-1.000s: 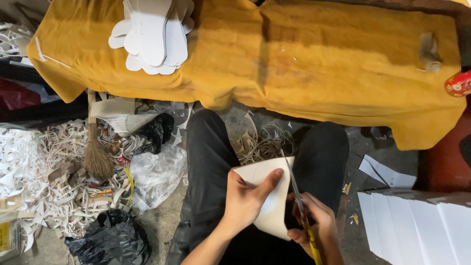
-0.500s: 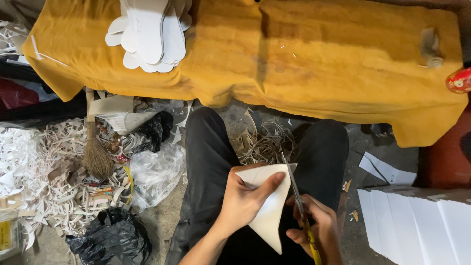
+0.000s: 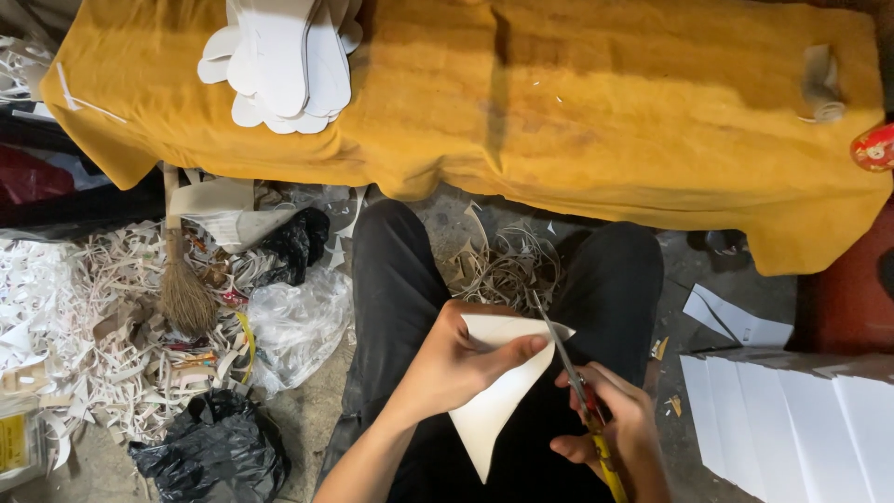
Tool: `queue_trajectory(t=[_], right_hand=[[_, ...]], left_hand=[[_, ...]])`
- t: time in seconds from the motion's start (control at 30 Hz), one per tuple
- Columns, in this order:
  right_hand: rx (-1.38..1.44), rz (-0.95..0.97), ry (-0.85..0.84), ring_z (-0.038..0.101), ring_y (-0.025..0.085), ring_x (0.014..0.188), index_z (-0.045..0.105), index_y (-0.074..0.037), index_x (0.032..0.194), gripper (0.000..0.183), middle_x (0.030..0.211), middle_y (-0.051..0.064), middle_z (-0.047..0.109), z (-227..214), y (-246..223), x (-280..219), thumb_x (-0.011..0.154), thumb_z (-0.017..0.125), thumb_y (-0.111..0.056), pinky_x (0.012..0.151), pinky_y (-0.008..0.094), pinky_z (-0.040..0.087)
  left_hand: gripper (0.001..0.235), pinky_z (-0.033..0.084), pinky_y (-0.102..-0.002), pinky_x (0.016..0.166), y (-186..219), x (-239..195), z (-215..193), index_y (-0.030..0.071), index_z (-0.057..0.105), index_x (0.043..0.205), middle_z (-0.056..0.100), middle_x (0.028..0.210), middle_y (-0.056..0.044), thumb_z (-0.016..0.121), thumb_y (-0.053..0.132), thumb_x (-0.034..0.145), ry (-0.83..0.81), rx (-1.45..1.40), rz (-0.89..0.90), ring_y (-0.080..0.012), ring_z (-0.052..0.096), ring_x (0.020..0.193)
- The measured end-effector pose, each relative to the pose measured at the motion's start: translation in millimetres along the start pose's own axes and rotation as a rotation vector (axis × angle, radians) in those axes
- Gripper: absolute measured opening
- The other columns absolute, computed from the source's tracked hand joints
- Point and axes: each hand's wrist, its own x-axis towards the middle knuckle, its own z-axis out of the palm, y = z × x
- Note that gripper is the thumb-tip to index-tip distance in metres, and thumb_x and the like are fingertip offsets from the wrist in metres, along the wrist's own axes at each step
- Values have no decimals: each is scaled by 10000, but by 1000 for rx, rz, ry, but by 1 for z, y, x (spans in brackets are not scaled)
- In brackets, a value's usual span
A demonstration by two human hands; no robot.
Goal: The person uses scissors to cut white shoe insoles along a marked outline. They trim each insole one at a time, then place the finished pieces on a nearby table. The process is repeated for several insoles.
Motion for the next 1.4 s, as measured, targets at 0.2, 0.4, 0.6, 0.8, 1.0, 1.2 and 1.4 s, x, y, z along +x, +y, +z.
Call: queue_trajectory(t=[0.2,0.4,0.6,0.8,1.0,1.2,1.4], right_hand=[[-13,211,-47,501,96,571,793,-125,969,627,715,13,580,-12,3,0,466,1028,-415,501,240,411],[-166,150,-121,692,116,776,778,-213,1110,795,901,-36,669,-18,3,6,450,943,-625,687,275,558],[-206,189,-154,691,90,719,755,-217,1074,715,880,-42,696,-18,17,5,454,1100,-307,636,268,594],[-186,-83,-71,552,60,556,737,-114,983,673,775,-32,610,-21,11,6,527,969,-551,492,220,462],[-228,45,-77,462,84,594,771,-188,1081,789,818,-55,566,-26,1,10,443,955,-615,543,253,442],[-290,-4,-30,441,75,565,763,-167,978,709,716,-57,507,-28,7,9,433,1023,-538,487,234,419],[-341,20,-49,502,72,571,760,-194,1024,718,797,-94,629,-30,5,9,427,1081,-433,568,219,472]], left_hand=[[536,158,-260,470,5,6,-5,192,334,590,272,542,100,693,194,989,-54,40,-42,-38,216,480],[201,228,-254,422,4,12,-12,88,745,850,413,572,86,695,223,989,-179,144,-150,-35,300,497],[168,180,-256,386,0,12,-17,107,803,986,318,544,126,707,243,968,-205,233,-156,-22,236,468],[608,124,-283,426,-9,16,-21,178,306,544,236,482,96,731,270,968,-256,287,-50,-49,221,411],[161,374,-223,512,1,27,-17,70,796,1021,672,784,93,739,200,943,-335,231,-109,-12,429,604],[143,260,-225,446,1,31,-19,81,823,985,498,629,140,753,197,942,-371,253,-203,-2,319,517],[176,179,-266,435,-1,35,-19,79,804,855,339,561,120,769,235,929,-378,283,-258,-16,259,507]])
